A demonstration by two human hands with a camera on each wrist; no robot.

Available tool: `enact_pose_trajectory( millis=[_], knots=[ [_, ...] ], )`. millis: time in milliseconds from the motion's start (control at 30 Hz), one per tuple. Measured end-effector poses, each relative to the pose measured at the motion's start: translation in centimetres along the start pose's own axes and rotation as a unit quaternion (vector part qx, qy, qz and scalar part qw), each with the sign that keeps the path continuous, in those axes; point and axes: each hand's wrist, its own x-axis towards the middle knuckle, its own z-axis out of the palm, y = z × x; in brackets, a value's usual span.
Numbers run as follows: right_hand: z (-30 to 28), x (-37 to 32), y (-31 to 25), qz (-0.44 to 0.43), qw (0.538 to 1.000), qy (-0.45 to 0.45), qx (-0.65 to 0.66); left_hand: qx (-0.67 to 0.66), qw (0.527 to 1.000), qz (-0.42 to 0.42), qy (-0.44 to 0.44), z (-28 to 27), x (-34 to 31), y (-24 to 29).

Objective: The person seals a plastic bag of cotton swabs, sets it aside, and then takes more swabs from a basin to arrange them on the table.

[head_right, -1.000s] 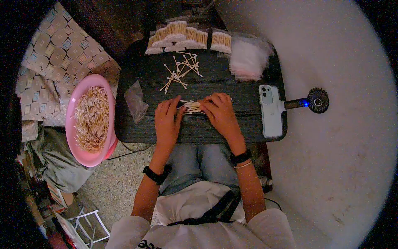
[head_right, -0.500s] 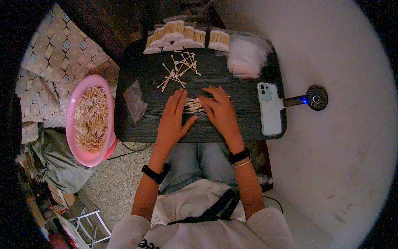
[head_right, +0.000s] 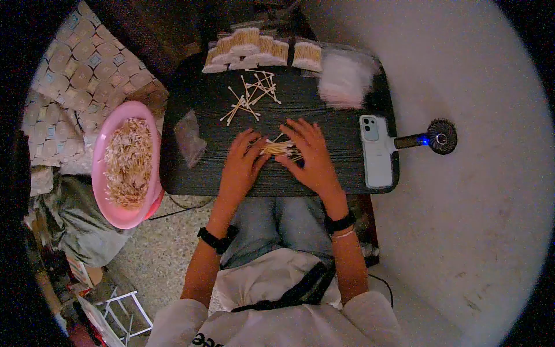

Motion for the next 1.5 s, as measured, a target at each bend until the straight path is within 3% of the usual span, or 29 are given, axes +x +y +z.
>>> enact_pose_trajectory(
  millis=[100,200,300,500,667,867,1100,1300,1400,1500],
  knots=[
    [0.2,-1.4,-0.5,0.01,0.997,-0.033,-0.063,0.013,1.0,0.008,0.006,0.0,-0.1,0.0],
    [0.6,-2.5,-0.4,0.043,0.999,-0.019,0.012,0.001,1.0,-0.002,0.004,-0.2,-0.3,-0.1],
    [0.8,-3.2,0.5,0.028,0.997,-0.044,-0.062,0.024,1.0,0.002,-0.002,-0.4,-0.2,0.1],
    [0.6,-3.9,-0.2,0.039,0.996,0.003,-0.079,0.072,0.997,0.021,-0.011,0.1,-0.2,0.0],
    [1.4,-3.8,0.1,0.046,0.999,0.012,-0.019,0.074,0.996,0.037,-0.04,0.2,-0.3,-0.4],
    [2.3,-2.8,-0.8,0.041,0.998,0.019,0.048,-0.012,0.999,0.032,-0.032,-0.5,-0.4,-0.2],
    [3.1,-1.9,-1.3,0.107,0.972,0.036,0.204,0.05,0.997,0.044,-0.043,-0.2,-0.1,0.2],
    [1.9,-2.2,-1.8,0.053,0.988,0.076,0.123,0.06,0.997,0.027,-0.027,0.3,-0.2,-0.3],
    [0.0,-3.0,-2.3,0.002,0.998,0.011,0.067,0.051,0.999,0.008,-0.001,0.3,-0.2,-0.5],
    [-0.6,-3.7,-2.9,0.021,0.998,-0.064,0.007,0.037,0.999,-0.01,0.017,0.4,-0.2,-0.5]
  ],
)
